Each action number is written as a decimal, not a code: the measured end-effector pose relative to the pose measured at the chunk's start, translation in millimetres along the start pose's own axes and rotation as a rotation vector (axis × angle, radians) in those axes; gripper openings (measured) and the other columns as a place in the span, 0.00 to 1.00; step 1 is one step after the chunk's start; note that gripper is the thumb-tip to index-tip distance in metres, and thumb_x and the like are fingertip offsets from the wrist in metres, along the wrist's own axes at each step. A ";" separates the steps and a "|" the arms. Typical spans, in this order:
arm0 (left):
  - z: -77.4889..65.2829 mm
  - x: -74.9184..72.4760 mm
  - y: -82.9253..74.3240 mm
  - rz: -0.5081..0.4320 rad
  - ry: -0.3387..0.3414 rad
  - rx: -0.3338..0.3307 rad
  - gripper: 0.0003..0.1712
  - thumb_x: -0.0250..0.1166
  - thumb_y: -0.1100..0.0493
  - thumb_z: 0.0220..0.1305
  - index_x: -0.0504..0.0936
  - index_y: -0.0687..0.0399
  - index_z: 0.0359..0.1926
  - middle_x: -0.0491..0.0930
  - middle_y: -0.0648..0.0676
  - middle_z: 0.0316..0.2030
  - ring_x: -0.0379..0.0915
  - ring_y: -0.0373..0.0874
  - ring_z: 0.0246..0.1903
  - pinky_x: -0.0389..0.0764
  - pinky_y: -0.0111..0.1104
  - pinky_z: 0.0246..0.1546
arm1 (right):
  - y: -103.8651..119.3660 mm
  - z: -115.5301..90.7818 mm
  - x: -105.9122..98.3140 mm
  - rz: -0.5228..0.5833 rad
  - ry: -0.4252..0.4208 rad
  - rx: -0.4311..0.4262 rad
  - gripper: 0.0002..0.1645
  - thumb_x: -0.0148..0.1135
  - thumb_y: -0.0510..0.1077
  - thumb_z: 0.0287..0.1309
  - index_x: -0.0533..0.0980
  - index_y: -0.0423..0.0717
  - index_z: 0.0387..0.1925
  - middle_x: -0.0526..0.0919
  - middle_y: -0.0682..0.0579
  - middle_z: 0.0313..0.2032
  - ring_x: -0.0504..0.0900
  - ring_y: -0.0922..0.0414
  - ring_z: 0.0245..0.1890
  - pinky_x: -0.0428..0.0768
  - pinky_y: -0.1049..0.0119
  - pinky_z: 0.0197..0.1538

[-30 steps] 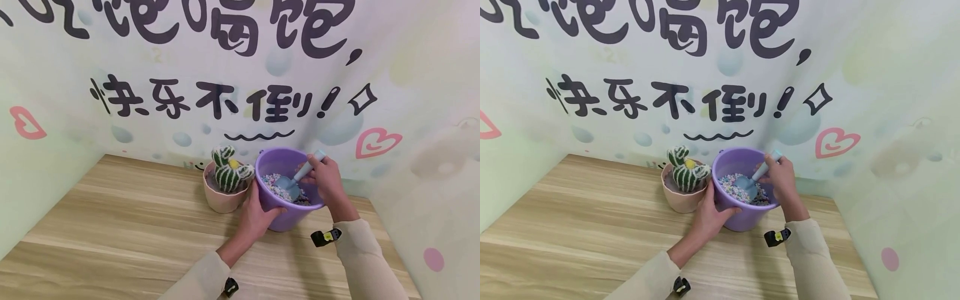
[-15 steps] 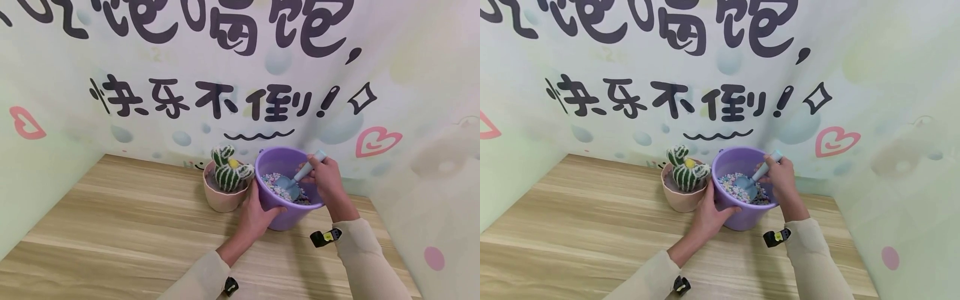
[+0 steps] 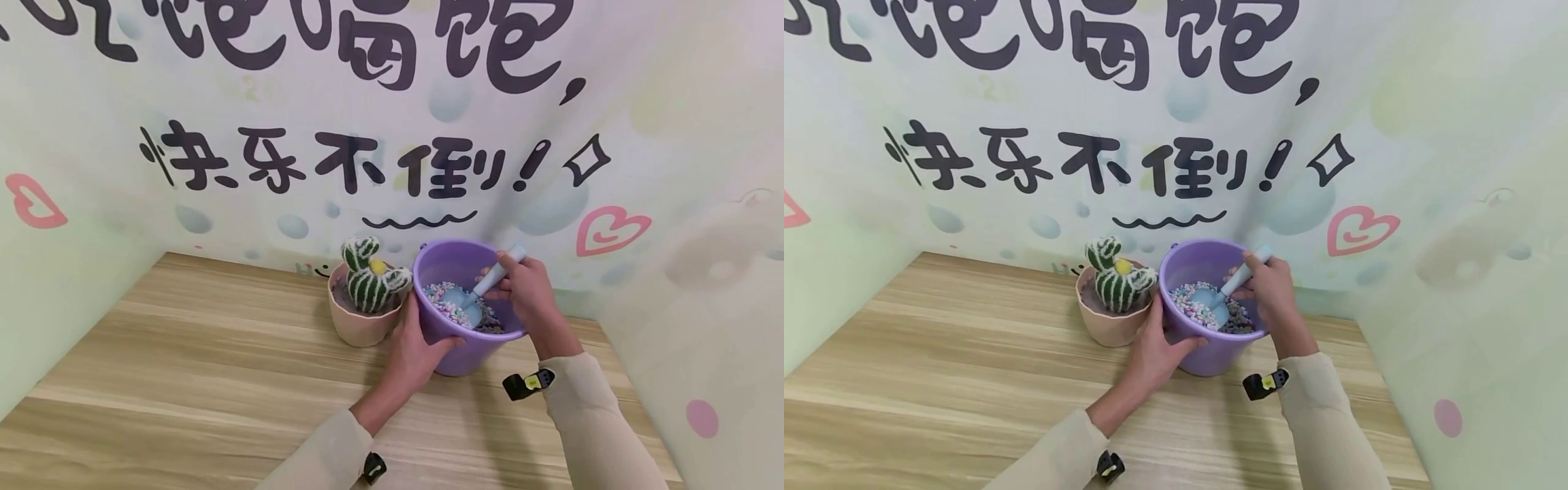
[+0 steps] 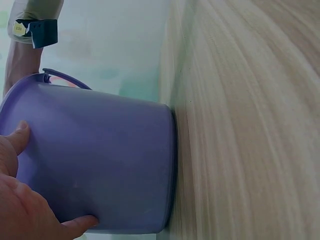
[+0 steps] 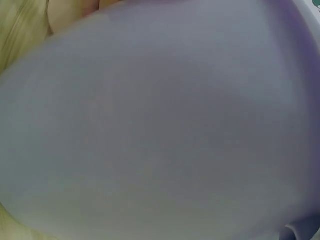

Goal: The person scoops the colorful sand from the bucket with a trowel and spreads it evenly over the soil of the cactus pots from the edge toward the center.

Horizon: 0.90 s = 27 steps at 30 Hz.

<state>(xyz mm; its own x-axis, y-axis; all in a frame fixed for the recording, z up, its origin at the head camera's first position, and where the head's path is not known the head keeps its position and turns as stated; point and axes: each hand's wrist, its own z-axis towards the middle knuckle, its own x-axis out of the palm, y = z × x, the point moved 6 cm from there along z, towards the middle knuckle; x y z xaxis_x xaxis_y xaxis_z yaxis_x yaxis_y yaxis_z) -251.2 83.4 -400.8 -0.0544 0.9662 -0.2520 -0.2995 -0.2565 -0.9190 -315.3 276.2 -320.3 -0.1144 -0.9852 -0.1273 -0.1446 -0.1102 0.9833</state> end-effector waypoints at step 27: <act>-0.5 -1.8 -2.7 0.008 -0.001 0.007 0.68 0.79 0.46 0.45 0.42 0.41 0.77 0.52 0.50 0.74 0.53 0.47 0.71 0.63 0.43 0.68 | -3.1 2.8 -1.9 0.105 -0.035 0.067 0.26 0.51 0.52 0.71 0.64 0.33 0.55 0.87 0.50 0.27 0.88 0.54 0.28 0.85 0.61 0.32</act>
<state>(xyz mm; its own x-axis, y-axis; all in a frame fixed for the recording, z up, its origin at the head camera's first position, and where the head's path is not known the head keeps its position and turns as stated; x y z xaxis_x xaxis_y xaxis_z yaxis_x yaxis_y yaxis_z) -249.8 82.3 -398.0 -0.0576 0.9641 -0.2591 -0.3055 -0.2641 -0.9148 -317.3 278.8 -323.5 -0.1669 -0.9855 -0.0300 -0.1952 0.0032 0.9808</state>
